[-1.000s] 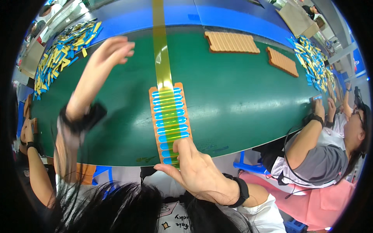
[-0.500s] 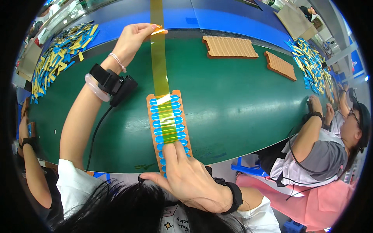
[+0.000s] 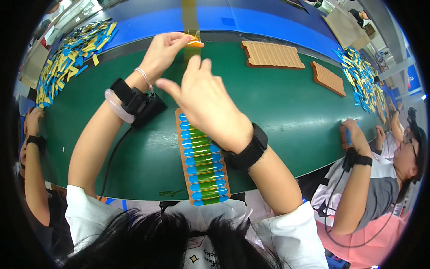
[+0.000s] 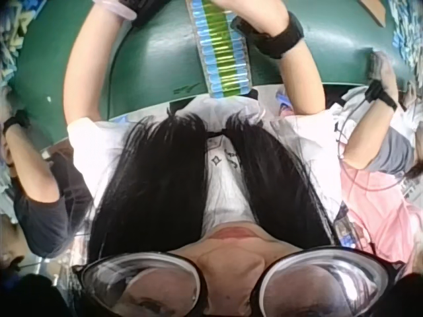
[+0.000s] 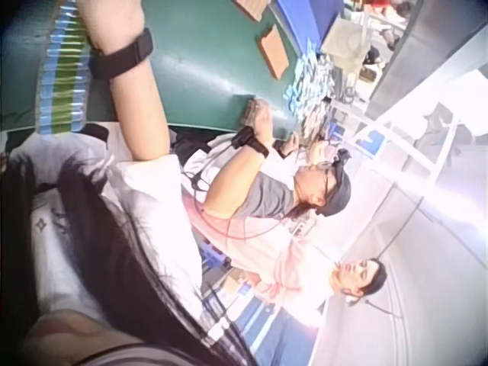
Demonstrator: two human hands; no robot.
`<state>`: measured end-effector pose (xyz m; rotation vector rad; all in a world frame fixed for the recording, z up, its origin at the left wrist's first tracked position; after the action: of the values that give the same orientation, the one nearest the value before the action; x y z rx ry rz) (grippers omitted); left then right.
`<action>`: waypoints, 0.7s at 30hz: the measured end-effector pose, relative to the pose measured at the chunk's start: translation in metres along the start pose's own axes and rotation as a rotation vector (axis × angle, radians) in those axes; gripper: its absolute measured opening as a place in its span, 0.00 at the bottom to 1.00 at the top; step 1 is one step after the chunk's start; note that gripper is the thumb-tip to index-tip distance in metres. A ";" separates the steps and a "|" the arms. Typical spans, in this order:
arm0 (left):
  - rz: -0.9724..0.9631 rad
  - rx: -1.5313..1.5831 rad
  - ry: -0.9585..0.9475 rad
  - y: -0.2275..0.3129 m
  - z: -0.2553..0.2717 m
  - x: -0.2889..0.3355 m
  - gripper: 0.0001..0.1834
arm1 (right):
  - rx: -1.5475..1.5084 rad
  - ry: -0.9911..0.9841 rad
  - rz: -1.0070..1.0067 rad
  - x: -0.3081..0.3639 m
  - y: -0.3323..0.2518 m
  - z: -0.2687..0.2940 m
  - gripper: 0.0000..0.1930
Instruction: Manually applying a long strip of yellow adhesive film onto a series of blue rectangular components arranged on a wooden template.
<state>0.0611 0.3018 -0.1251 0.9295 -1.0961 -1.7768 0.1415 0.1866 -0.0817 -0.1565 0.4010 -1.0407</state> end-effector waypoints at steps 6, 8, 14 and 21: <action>-0.146 0.406 -0.119 0.065 0.018 -0.005 0.16 | -0.743 0.006 -0.374 0.024 0.041 0.013 0.27; -0.204 0.493 -0.131 0.088 0.023 -0.007 0.18 | -1.043 -0.249 -0.476 0.040 0.038 0.008 0.24; -0.330 -0.420 -0.105 0.104 0.030 0.006 0.15 | -1.643 -0.203 -0.334 0.045 0.024 0.045 0.13; -1.007 -1.323 -0.297 0.093 -0.064 0.123 0.15 | -1.602 -0.195 -0.302 0.057 0.030 0.069 0.16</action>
<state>0.0958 0.1447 -0.0809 0.3046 0.6867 -2.8025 0.2179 0.1483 -0.0414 -1.7685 0.9742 -0.7529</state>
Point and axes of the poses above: each hand's wrist, its own x-axis away from the middle knuckle, its own z-axis out of the back of the hand, y = z × x, the point moved 6 cm from there along -x, towards the middle knuckle, and after that the axes turned 5 degrees about -y, right-handed, at the moved point
